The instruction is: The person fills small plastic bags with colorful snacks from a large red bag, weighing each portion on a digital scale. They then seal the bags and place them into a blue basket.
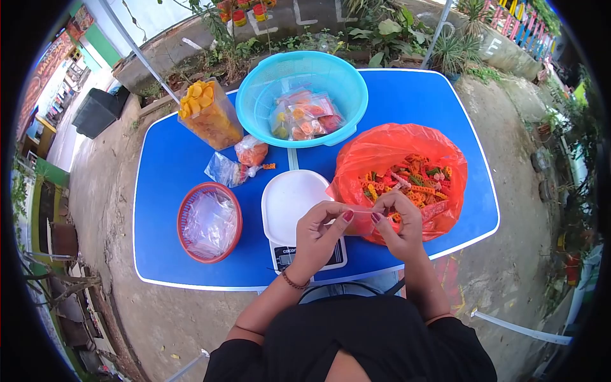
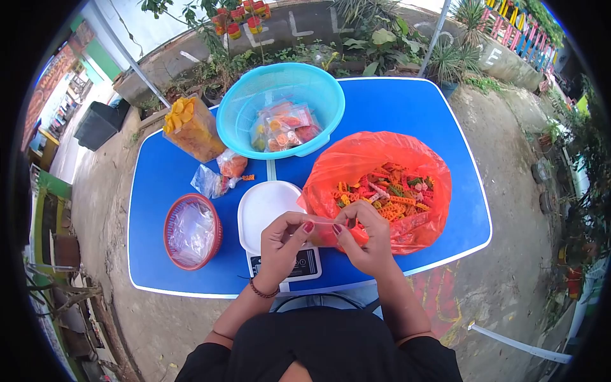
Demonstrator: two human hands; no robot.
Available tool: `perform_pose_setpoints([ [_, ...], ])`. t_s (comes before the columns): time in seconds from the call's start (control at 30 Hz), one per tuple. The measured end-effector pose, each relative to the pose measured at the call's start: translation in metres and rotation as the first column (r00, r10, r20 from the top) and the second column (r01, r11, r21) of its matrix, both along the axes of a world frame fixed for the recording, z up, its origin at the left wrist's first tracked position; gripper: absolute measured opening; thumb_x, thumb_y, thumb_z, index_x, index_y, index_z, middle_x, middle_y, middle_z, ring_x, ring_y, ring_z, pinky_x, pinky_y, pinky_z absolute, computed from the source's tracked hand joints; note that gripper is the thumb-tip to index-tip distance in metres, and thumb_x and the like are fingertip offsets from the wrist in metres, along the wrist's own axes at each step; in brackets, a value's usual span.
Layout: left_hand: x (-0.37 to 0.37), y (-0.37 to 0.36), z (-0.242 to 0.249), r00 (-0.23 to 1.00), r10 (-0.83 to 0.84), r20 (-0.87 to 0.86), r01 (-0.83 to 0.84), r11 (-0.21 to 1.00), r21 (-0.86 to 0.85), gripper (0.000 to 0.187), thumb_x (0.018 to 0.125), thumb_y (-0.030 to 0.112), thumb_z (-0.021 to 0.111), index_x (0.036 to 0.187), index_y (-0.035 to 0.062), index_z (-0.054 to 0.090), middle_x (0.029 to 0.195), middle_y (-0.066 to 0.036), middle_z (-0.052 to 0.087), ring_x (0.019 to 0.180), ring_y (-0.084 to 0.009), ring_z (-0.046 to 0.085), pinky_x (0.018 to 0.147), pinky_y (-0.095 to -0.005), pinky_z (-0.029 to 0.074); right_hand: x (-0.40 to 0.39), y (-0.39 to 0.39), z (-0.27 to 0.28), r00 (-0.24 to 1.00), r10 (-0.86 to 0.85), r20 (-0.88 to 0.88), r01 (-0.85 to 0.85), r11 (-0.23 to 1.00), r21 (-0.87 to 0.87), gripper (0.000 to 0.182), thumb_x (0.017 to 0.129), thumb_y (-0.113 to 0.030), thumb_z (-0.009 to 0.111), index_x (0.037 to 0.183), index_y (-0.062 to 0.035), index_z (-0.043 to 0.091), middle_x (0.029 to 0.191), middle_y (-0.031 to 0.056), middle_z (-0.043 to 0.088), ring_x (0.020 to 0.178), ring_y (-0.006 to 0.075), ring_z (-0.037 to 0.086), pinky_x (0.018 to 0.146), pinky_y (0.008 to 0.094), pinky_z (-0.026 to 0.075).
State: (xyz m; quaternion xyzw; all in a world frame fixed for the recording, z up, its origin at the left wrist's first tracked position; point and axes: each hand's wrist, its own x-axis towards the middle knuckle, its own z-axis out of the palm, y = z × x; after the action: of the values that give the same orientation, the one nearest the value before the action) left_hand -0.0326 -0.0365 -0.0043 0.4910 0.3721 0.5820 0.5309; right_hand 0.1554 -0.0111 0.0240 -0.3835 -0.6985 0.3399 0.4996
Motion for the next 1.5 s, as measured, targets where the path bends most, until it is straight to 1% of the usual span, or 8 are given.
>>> perform_pose_setpoints([
  [0.33, -0.037, -0.017, 0.009, 0.993, 0.118, -0.015, -0.117, 0.991, 0.060, 0.009, 0.093, 0.003, 0.066, 0.100, -0.0024, 0.067, 0.104, -0.010, 0.065, 0.095, -0.0152, 0.068, 0.082, -0.0312, 0.062, -0.051, 0.004, 0.003, 0.984, 0.140, 0.111, -0.156, 0.976, 0.149, 0.012, 0.071, -0.002, 0.067, 0.081, -0.0039, 0.062, 0.079, 0.0070, 0.061, 0.072, 0.0237, 0.055, 0.068, 0.0342, 0.039],
  [0.6, -0.084, -0.032, 0.017, 0.938, 0.147, -0.313, -0.111, 0.985, 0.128, 0.010, 0.086, -0.003, 0.068, 0.096, -0.0024, 0.069, 0.098, -0.009, 0.067, 0.090, -0.0142, 0.069, 0.081, -0.0283, 0.060, -0.094, -0.001, 0.019, 0.930, 0.117, 0.349, -0.217, 0.940, 0.262, 0.014, 0.067, -0.004, 0.066, 0.078, -0.0095, 0.061, 0.078, 0.0015, 0.061, 0.075, 0.0222, 0.056, 0.071, 0.0364, 0.035],
  [0.9, -0.118, -0.045, 0.029, 0.759, 0.378, -0.529, -0.232, 0.918, 0.323, 0.005, 0.084, 0.000, 0.074, 0.088, 0.0013, 0.072, 0.086, -0.010, 0.073, 0.082, -0.0199, 0.070, 0.071, -0.0291, 0.054, -0.110, 0.005, 0.013, 0.920, 0.154, 0.360, -0.252, 0.936, 0.244, 0.011, 0.077, -0.008, 0.074, 0.077, -0.0098, 0.063, 0.076, 0.0019, 0.061, 0.073, 0.0224, 0.055, 0.072, 0.0349, 0.037],
  [0.97, -0.124, -0.045, 0.025, 0.749, 0.390, -0.536, -0.218, 0.908, 0.357, 0.006, 0.087, 0.002, 0.073, 0.091, 0.0005, 0.070, 0.087, -0.008, 0.072, 0.080, -0.0155, 0.069, 0.071, -0.0271, 0.053, -0.114, 0.006, 0.012, 0.932, 0.263, 0.249, -0.304, 0.942, 0.141, 0.011, 0.079, -0.006, 0.074, 0.078, -0.0085, 0.063, 0.076, 0.0027, 0.061, 0.073, 0.0209, 0.055, 0.071, 0.0330, 0.039],
  [1.07, -0.121, -0.048, 0.021, 0.935, 0.255, -0.245, -0.252, 0.967, 0.048, 0.009, 0.092, 0.004, 0.070, 0.098, 0.0003, 0.065, 0.088, -0.003, 0.069, 0.079, -0.0078, 0.064, 0.069, -0.0236, 0.050, -0.121, 0.004, 0.004, 0.930, 0.367, 0.012, -0.364, 0.927, -0.084, 0.012, 0.083, -0.006, 0.074, 0.078, -0.0062, 0.064, 0.075, 0.0024, 0.061, 0.074, 0.0168, 0.056, 0.068, 0.0309, 0.040],
  [1.2, -0.126, -0.050, 0.008, 0.987, 0.132, -0.095, -0.140, 0.987, -0.077, 0.011, 0.097, 0.010, 0.066, 0.102, 0.0009, 0.061, 0.089, 0.000, 0.066, 0.078, -0.0032, 0.058, 0.067, -0.0203, 0.047, -0.119, 0.010, -0.011, 0.900, 0.398, -0.181, -0.437, 0.834, -0.337, 0.013, 0.088, -0.009, 0.076, 0.084, -0.0024, 0.064, 0.081, 0.0008, 0.062, 0.077, 0.0093, 0.056, 0.069, 0.0287, 0.044],
  [1.3, -0.127, -0.050, 0.003, 0.984, 0.151, -0.091, -0.162, 0.978, -0.134, 0.011, 0.098, 0.010, 0.065, 0.102, 0.0007, 0.062, 0.089, 0.000, 0.066, 0.078, -0.0040, 0.059, 0.068, -0.0209, 0.048, -0.127, 0.004, -0.011, 0.908, 0.279, -0.313, -0.404, 0.783, -0.472, 0.027, 0.088, -0.006, 0.075, 0.109, -0.0010, 0.060, 0.090, 0.0026, 0.063, 0.083, 0.0086, 0.059, 0.072, 0.0257, 0.048],
  [1.5, -0.118, -0.043, -0.006, 0.963, 0.268, 0.027, -0.259, 0.948, -0.183, 0.028, 0.095, 0.009, 0.068, 0.119, 0.0012, 0.056, 0.100, -0.004, 0.063, 0.078, -0.0069, 0.061, 0.072, -0.0218, 0.052, -0.121, -0.012, -0.023, 0.855, 0.339, -0.393, -0.504, 0.724, -0.472, 0.055, 0.089, 0.007, 0.068, 0.129, -0.0073, 0.032, 0.098, 0.0120, 0.065, 0.092, 0.0154, 0.066, 0.078, 0.0284, 0.056],
])
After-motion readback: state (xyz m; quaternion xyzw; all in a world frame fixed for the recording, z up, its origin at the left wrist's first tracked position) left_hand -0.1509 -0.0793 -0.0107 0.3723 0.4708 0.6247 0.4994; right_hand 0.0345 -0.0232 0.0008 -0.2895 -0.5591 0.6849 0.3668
